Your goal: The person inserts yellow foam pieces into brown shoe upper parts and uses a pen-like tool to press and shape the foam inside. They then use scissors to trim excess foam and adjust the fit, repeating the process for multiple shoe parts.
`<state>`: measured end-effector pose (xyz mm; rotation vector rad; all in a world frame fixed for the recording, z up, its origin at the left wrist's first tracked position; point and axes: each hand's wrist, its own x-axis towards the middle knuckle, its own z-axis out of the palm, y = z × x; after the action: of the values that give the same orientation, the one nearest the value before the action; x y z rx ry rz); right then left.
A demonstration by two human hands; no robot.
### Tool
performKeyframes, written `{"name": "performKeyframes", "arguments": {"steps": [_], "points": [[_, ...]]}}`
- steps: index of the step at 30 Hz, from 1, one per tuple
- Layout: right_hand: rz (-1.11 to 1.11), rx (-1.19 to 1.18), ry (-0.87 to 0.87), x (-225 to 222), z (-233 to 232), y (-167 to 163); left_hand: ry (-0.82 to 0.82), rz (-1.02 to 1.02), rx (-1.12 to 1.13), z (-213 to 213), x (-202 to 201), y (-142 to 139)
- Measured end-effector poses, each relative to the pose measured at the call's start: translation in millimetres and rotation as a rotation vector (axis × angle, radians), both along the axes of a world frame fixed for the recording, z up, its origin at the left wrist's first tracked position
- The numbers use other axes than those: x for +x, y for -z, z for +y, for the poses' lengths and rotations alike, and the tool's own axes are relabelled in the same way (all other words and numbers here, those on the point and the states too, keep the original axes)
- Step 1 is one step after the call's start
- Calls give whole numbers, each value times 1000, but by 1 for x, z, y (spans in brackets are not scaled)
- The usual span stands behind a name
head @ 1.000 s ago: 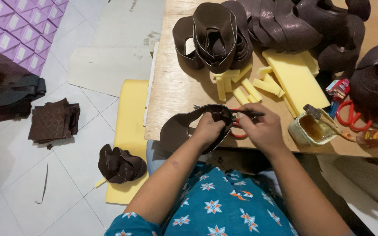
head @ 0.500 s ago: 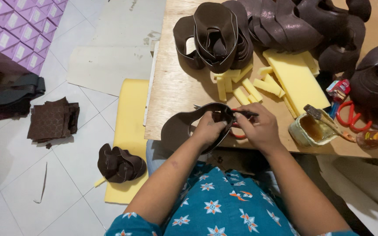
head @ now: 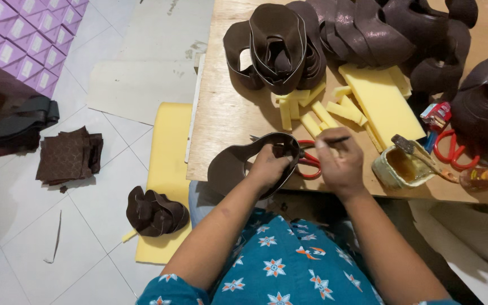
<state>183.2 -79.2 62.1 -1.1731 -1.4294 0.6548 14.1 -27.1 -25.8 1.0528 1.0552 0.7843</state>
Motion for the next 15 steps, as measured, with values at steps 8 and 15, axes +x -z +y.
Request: {"name": "performKeyframes", "arguments": {"steps": [8,15], "points": [[-634,-184,204,2,20,14,-59,440,353,-6,18,1],[-514,-463,228,-6,32,33,-75,502,327,-16,29,-2]]}}
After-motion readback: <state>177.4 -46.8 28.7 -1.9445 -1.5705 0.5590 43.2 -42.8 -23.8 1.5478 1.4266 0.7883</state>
